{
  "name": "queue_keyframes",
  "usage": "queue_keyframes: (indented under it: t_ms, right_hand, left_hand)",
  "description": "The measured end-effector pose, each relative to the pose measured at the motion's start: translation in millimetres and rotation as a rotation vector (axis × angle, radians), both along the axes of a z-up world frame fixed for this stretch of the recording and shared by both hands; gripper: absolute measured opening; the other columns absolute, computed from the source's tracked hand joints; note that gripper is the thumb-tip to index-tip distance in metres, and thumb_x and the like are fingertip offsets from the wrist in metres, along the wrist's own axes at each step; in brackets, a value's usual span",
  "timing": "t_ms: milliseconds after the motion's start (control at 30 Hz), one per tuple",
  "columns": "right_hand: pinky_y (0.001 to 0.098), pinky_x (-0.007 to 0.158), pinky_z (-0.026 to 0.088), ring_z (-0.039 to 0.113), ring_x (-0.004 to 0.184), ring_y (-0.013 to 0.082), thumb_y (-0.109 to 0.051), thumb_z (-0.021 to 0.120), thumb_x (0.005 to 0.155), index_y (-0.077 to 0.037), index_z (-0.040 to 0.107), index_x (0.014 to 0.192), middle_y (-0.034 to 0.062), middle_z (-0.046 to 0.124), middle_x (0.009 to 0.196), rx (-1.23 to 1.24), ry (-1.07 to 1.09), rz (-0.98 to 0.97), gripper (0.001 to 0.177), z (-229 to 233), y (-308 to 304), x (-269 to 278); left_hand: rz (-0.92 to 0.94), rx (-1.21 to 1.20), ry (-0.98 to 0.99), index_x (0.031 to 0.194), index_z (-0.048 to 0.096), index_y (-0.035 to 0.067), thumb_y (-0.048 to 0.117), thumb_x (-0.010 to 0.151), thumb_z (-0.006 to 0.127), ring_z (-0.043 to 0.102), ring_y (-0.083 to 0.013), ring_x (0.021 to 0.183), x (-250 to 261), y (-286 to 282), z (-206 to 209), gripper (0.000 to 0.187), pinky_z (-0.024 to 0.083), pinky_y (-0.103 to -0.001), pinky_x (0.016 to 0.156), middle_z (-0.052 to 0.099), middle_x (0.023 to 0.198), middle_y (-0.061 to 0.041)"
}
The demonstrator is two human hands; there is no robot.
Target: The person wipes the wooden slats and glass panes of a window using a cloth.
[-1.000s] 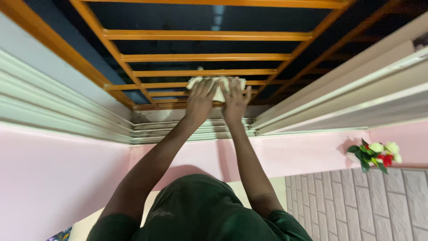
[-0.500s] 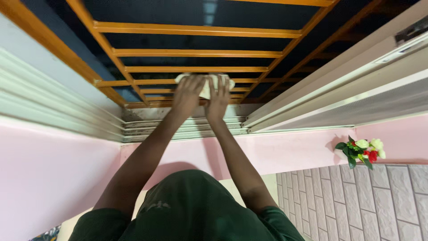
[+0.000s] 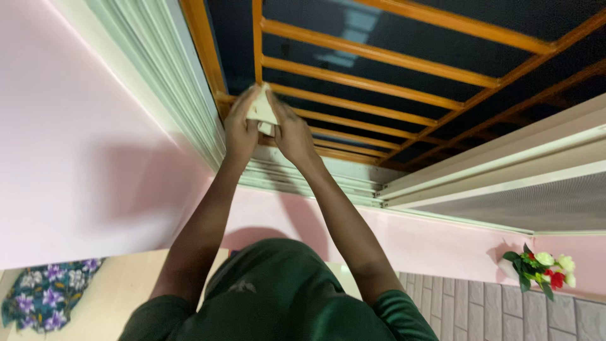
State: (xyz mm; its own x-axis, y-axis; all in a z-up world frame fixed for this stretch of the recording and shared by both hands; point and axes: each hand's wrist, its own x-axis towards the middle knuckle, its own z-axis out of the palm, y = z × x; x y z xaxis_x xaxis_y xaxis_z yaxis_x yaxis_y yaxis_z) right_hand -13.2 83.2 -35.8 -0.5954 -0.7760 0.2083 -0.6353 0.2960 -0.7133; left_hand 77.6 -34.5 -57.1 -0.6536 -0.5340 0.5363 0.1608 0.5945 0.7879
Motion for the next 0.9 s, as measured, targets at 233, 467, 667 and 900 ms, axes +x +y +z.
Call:
queue_keyframes:
  t_ms: [233, 467, 667, 900]
  right_hand:
    - [0.0392, 0.096, 0.047, 0.057, 0.113, 0.0298, 0.013, 0.066, 0.081, -0.033, 0.040, 0.157, 0.0085, 0.057, 0.127, -0.446, 0.827, -0.330, 0.092, 106.8, -43.9, -17.2]
    - [0.0404, 0.074, 0.054, 0.057, 0.102, 0.0306, 0.009, 0.065, 0.082, -0.022, 0.044, 0.156, 0.0157, 0.055, 0.114, -0.176, 0.596, -0.256, 0.083, -4.0, -53.5, 0.9]
    - [0.0354, 0.069, 0.057, 0.056, 0.088, 0.0212, 0.008, 0.062, 0.089, -0.027, 0.051, 0.153, 0.0095, 0.051, 0.109, -0.073, 0.263, -0.132, 0.074, 26.8, -36.5, 12.3]
    - [0.0350, 0.084, 0.056, 0.057, 0.101, 0.0199, 0.010, 0.062, 0.091, -0.033, 0.040, 0.160, 0.0055, 0.051, 0.116, -0.595, 0.786, -0.304, 0.084, 125.5, -50.2, -18.5]
  left_hand:
    - [0.058, -0.165, 0.389, 0.165, 0.036, 0.012, -0.022, 0.089, 0.040, 0.038, -0.0318, 0.155, -55.0, -33.9, 123.6, 0.083, 0.036, -0.036, 0.130, 0.038, 0.168, -0.015]
    - [0.032, -0.007, 0.129, 0.159, 0.040, 0.007, -0.024, 0.083, 0.041, 0.044, -0.0366, 0.151, -43.4, -41.6, 31.8, 0.082, 0.039, -0.040, 0.125, 0.041, 0.162, -0.023]
    - [-0.055, 0.286, 0.096, 0.158, 0.038, 0.006, -0.013, 0.098, 0.053, 0.045, -0.0288, 0.149, -25.5, -33.3, 46.3, 0.065, 0.035, -0.041, 0.125, 0.044, 0.161, -0.018]
    - [-0.014, -0.130, 0.450, 0.165, 0.024, 0.012, -0.021, 0.100, 0.042, 0.033, -0.0245, 0.157, -63.0, -39.1, 141.2, 0.075, 0.030, -0.037, 0.133, 0.031, 0.170, -0.013]
